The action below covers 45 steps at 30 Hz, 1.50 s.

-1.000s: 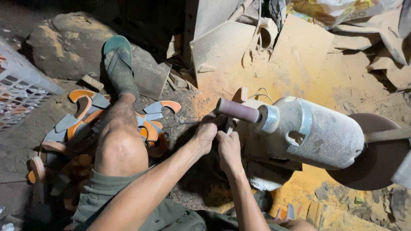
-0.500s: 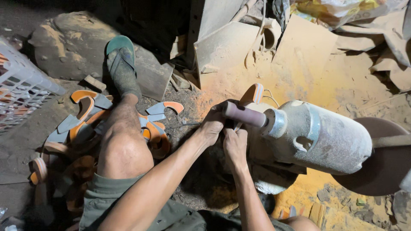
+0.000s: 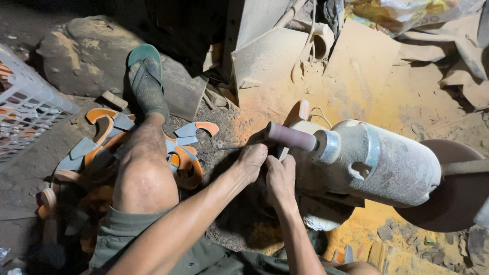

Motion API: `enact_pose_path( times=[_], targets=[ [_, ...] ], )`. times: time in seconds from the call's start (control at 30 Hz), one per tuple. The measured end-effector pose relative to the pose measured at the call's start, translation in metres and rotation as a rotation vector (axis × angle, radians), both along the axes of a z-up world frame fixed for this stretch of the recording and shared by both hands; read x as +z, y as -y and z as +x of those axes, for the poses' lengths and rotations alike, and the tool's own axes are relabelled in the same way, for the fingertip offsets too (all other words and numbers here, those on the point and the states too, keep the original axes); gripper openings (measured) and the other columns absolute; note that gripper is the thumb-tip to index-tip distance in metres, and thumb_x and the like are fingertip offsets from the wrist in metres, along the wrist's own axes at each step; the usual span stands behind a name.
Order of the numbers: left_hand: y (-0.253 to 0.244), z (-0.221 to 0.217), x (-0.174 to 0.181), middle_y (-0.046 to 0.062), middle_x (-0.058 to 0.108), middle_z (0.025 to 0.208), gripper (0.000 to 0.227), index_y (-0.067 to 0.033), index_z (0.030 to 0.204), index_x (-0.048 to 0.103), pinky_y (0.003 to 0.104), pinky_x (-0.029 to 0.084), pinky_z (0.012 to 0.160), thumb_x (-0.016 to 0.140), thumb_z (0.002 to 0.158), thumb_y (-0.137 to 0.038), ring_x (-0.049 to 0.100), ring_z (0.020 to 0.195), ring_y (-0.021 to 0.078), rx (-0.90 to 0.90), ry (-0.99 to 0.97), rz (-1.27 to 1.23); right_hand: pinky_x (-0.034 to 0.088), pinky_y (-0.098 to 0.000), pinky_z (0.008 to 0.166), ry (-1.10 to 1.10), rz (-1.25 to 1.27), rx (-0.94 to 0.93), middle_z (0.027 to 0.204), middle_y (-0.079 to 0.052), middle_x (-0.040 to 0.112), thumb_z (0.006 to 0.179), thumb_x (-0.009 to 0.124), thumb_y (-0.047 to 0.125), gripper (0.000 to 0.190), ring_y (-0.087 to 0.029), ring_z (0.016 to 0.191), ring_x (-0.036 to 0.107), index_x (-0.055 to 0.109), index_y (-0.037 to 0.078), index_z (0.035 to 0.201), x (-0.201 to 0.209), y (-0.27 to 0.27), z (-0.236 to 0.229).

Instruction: The person sits on the floor and uses a rotating grinding wheel to smooth the edges of orange and grey shoe sole pieces. They hold each piece against the spinning wheel, rotating it to grind different edges, then place the finished pieces on the floor beside them.

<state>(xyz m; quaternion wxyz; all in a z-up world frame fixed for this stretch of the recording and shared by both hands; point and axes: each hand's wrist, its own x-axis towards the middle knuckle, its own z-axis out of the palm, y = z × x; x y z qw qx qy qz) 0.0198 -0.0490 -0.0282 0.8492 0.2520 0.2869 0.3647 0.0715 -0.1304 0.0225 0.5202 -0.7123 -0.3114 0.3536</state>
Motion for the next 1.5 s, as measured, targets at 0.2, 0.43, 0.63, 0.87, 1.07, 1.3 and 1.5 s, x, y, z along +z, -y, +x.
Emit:
enact_pose_path(
  times=[0.2,0.43,0.63,0.87,1.07,1.3,1.5],
  targets=[
    [0.014,-0.011,-0.012,0.007,0.07,0.091,0.023,-0.0009,0.094,0.074,0.035,0.05,0.074,0.06,0.087,-0.017,0.063,0.082,0.0144,-0.113,-0.249,-0.156,0.042,-0.0273,0.055,-0.152,0.063,-0.001,0.074,0.005,0.057,0.084,0.053,-0.001,0.009,-0.004,0.063,0.049,0.061,0.001,0.089,0.014,0.009,-0.014],
    [0.01,-0.022,-0.013,0.007,0.072,0.098,0.028,-0.0021,0.108,0.073,0.033,0.053,0.077,0.053,0.09,-0.01,0.066,0.086,0.0148,-0.171,-0.055,-0.157,0.028,-0.0352,0.037,-0.308,-0.33,-0.039,0.055,-0.002,0.046,0.091,0.059,0.011,0.013,-0.015,0.039,0.037,0.053,0.003,0.082,0.056,0.021,-0.019],
    [-0.013,-0.009,-0.003,0.003,0.073,0.11,0.033,-0.0043,0.115,0.068,0.027,0.053,0.095,0.044,0.095,0.007,0.067,0.102,0.01,-0.179,0.196,0.006,0.047,-0.0513,0.051,0.964,-0.057,0.038,0.068,-0.025,0.063,0.1,0.062,0.021,0.025,-0.045,0.063,0.063,0.051,-0.001,0.095,0.073,0.028,-0.039],
    [-0.009,-0.001,-0.021,0.006,0.072,0.102,0.028,-0.0004,0.109,0.072,0.029,0.054,0.083,0.048,0.095,0.002,0.065,0.091,0.0125,-0.136,0.16,0.223,0.048,-0.0555,0.053,0.98,-0.236,0.007,0.063,-0.027,0.063,0.096,0.062,0.023,0.026,-0.048,0.061,0.064,0.049,0.0,0.092,0.088,0.023,-0.042],
    [0.014,-0.017,-0.024,0.007,0.066,0.09,0.015,0.0004,0.093,0.067,0.032,0.046,0.069,0.061,0.096,-0.014,0.057,0.077,0.0155,-0.185,-0.115,0.015,0.049,-0.0529,0.053,0.915,-0.244,0.022,0.064,-0.025,0.064,0.098,0.061,0.024,0.026,-0.045,0.061,0.065,0.052,0.001,0.089,0.098,0.036,-0.049],
    [0.038,-0.05,0.001,0.002,0.072,0.095,0.025,-0.0048,0.097,0.071,0.02,0.048,0.083,0.064,0.098,-0.029,0.059,0.092,0.0061,-0.213,0.015,-0.048,0.047,-0.0381,0.055,0.581,-0.304,0.075,0.063,-0.016,0.061,0.094,0.067,0.026,0.029,-0.025,0.057,0.055,0.06,-0.002,0.09,0.104,0.055,-0.028],
    [0.021,-0.032,0.009,-0.001,0.066,0.098,0.011,-0.0087,0.104,0.066,0.026,0.044,0.076,0.061,0.094,-0.01,0.055,0.09,0.009,-0.094,0.019,-0.013,0.044,-0.0313,0.056,0.346,-0.219,0.09,0.07,-0.004,0.062,0.096,0.065,0.026,0.027,-0.01,0.063,0.051,0.065,-0.001,0.098,0.092,0.038,-0.011]
  ],
)
